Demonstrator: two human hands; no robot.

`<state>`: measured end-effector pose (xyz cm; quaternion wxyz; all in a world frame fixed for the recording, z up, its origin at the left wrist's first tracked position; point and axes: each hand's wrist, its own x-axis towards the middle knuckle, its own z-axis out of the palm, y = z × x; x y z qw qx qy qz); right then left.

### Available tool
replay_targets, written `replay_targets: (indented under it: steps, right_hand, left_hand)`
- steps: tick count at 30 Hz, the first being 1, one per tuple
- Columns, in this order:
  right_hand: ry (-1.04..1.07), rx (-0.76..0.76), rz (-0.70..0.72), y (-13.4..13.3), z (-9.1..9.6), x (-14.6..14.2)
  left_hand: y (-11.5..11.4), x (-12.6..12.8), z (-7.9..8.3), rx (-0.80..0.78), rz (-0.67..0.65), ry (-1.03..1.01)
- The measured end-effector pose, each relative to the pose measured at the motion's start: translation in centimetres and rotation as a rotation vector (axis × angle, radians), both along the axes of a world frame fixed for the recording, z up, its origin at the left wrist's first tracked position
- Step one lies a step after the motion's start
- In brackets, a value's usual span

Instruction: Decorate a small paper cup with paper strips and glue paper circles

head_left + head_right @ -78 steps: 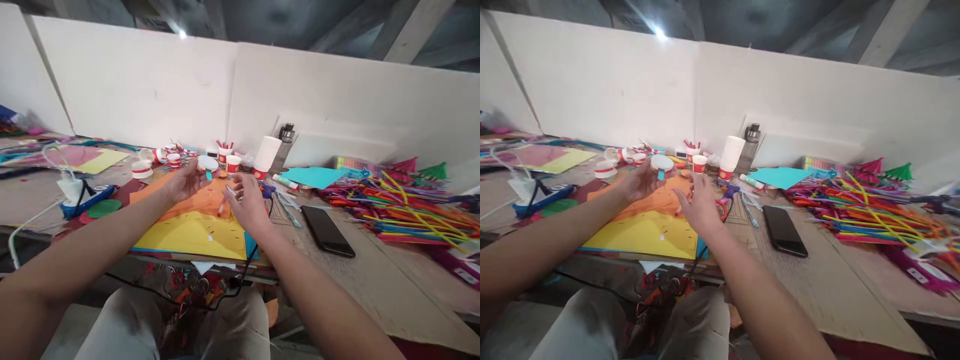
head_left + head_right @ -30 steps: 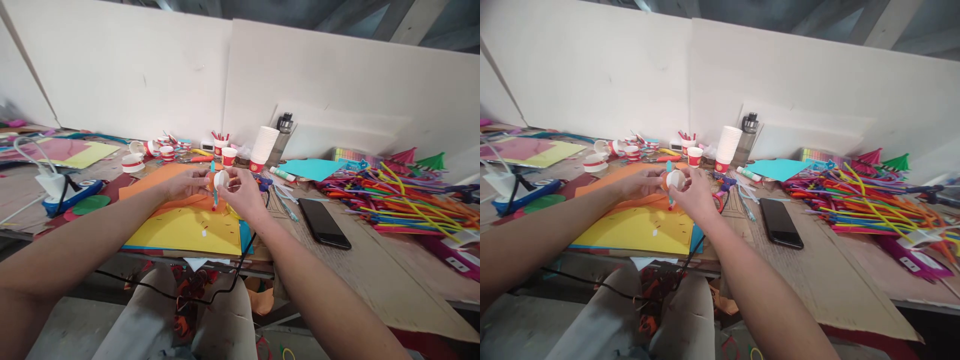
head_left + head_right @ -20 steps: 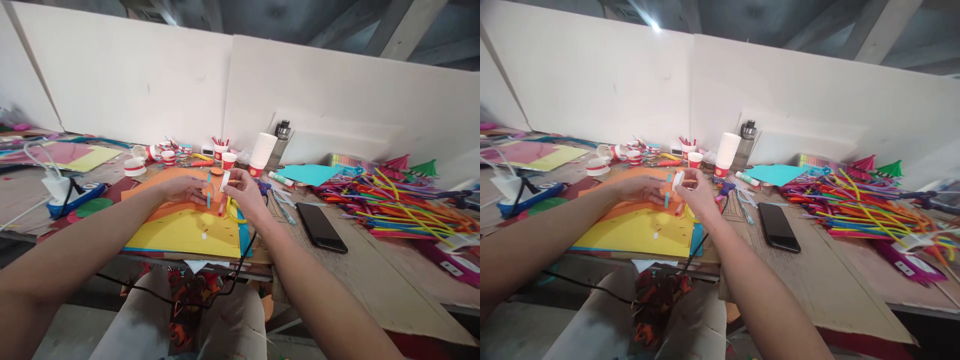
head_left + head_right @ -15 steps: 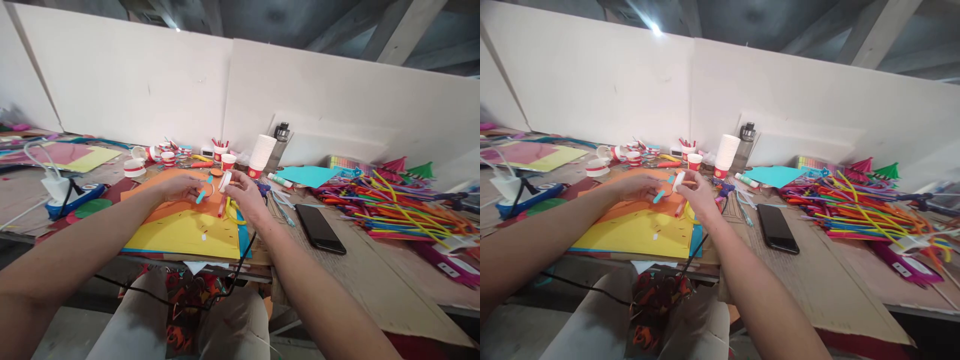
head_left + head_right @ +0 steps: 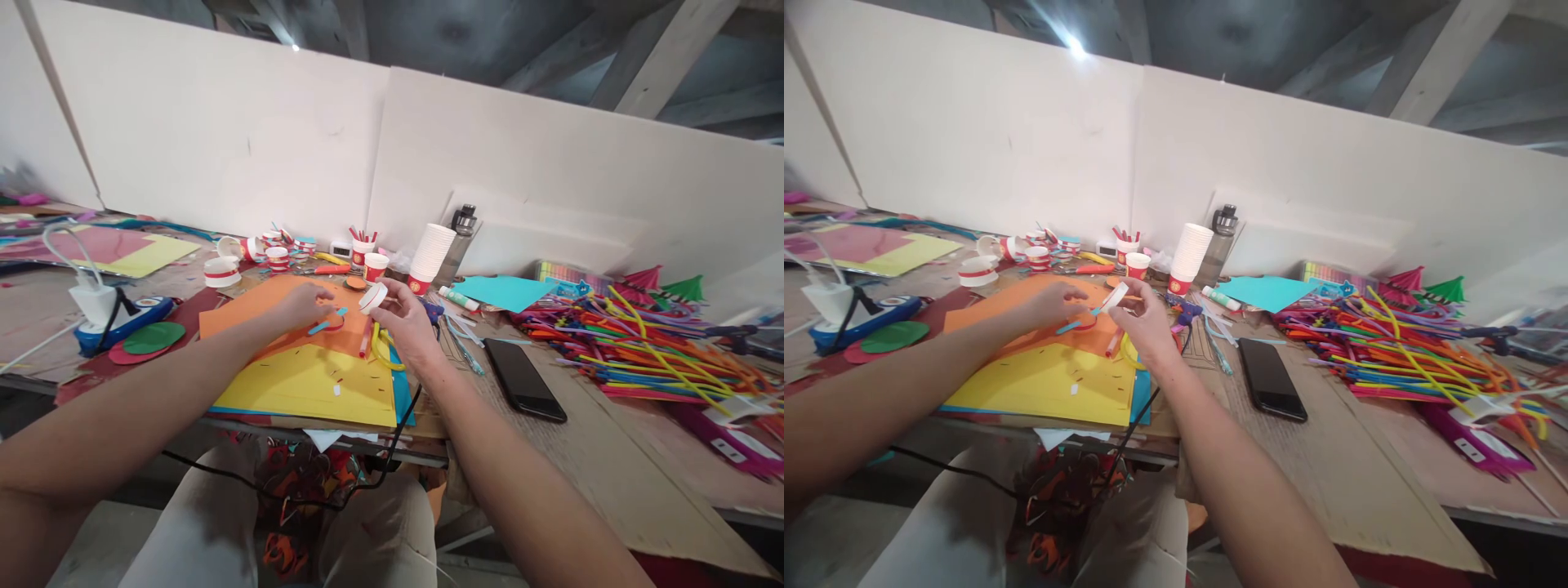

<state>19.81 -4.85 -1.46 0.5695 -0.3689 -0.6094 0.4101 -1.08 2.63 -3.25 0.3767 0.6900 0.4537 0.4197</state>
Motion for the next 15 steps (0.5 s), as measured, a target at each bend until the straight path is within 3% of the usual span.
replay_targets:
  steps: [2, 8, 15]
  right_hand:
    - [0.018, 0.021, -0.01, -0.1, 0.0, -0.1]
    - [0.002, 0.052, -0.043, -0.4, 0.0, -0.7]
    - [-0.046, 0.062, -0.139, -0.4, -0.1, -1.0]
  left_hand:
    - [-0.7, 0.4, 0.5, 0.129, 0.098, 0.026]
    - [-3.1, 2.1, 1.7, -0.051, -0.285, -0.237]
    - [-3.4, 2.6, 1.7, -0.052, -0.407, -0.335]
